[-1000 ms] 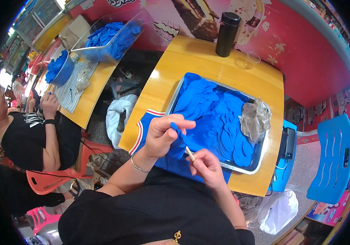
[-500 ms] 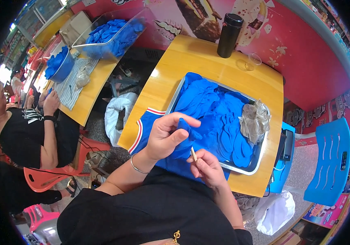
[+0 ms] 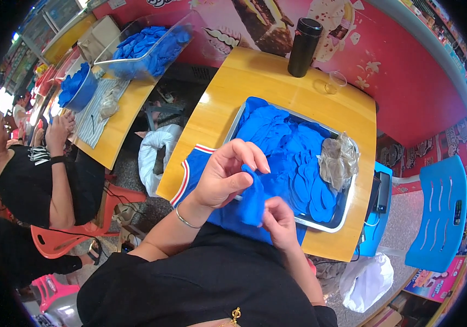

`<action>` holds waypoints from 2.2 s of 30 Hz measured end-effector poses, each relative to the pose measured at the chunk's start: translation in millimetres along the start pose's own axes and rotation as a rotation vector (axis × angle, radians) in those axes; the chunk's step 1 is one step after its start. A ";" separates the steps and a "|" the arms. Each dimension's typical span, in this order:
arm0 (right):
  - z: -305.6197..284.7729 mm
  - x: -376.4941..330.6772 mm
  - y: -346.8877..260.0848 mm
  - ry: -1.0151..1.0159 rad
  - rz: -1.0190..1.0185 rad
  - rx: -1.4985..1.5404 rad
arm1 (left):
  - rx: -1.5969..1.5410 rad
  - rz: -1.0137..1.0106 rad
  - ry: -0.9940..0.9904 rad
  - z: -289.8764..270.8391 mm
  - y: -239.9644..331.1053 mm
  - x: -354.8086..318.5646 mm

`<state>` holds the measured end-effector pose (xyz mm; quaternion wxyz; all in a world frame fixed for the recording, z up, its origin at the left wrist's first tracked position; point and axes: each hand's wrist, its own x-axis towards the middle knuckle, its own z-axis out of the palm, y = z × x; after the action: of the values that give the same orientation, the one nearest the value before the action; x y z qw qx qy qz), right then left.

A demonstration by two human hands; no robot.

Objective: Manually assembling and finishing small fabric components for jerseys using a manipulation stick.

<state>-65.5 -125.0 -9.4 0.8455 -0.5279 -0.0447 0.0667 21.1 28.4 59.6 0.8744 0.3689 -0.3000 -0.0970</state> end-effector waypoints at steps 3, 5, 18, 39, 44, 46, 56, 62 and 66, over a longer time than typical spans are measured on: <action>-5.5 -2.1 1.7 0.062 -0.064 -0.084 | 0.019 -0.007 0.052 5.4 2.6 2.2; -3.1 -3.3 0.3 0.099 -0.068 -0.093 | 0.051 -0.019 0.081 5.6 3.9 1.6; 0.1 1.1 -9.5 0.068 0.009 -0.031 | 0.361 0.056 0.118 4.3 10.0 -6.3; -25.0 6.7 -11.3 0.163 -0.590 -0.785 | 0.386 0.023 0.029 1.0 13.6 -5.8; -15.6 -0.2 -14.8 0.089 -0.156 -0.342 | 0.387 -0.008 0.039 -1.0 15.3 -6.3; -16.0 -2.7 -17.1 0.011 -0.033 -0.193 | 0.374 -0.071 0.047 -1.0 16.6 -6.3; -19.0 3.7 -4.7 0.098 -0.265 -0.429 | 0.421 -0.028 0.076 3.0 19.3 -8.0; -14.2 -2.1 -6.6 0.134 -0.357 -0.468 | 0.439 0.037 -0.023 -1.6 27.8 -7.8; -11.5 -1.9 -12.8 0.144 -0.482 -0.613 | 0.309 -0.010 -0.073 -5.3 30.7 -7.9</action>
<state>-64.8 -141.1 -3.0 0.6410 -0.7336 -0.1258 -0.1873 16.3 56.3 74.7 0.7953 0.4967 -0.3410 -0.0675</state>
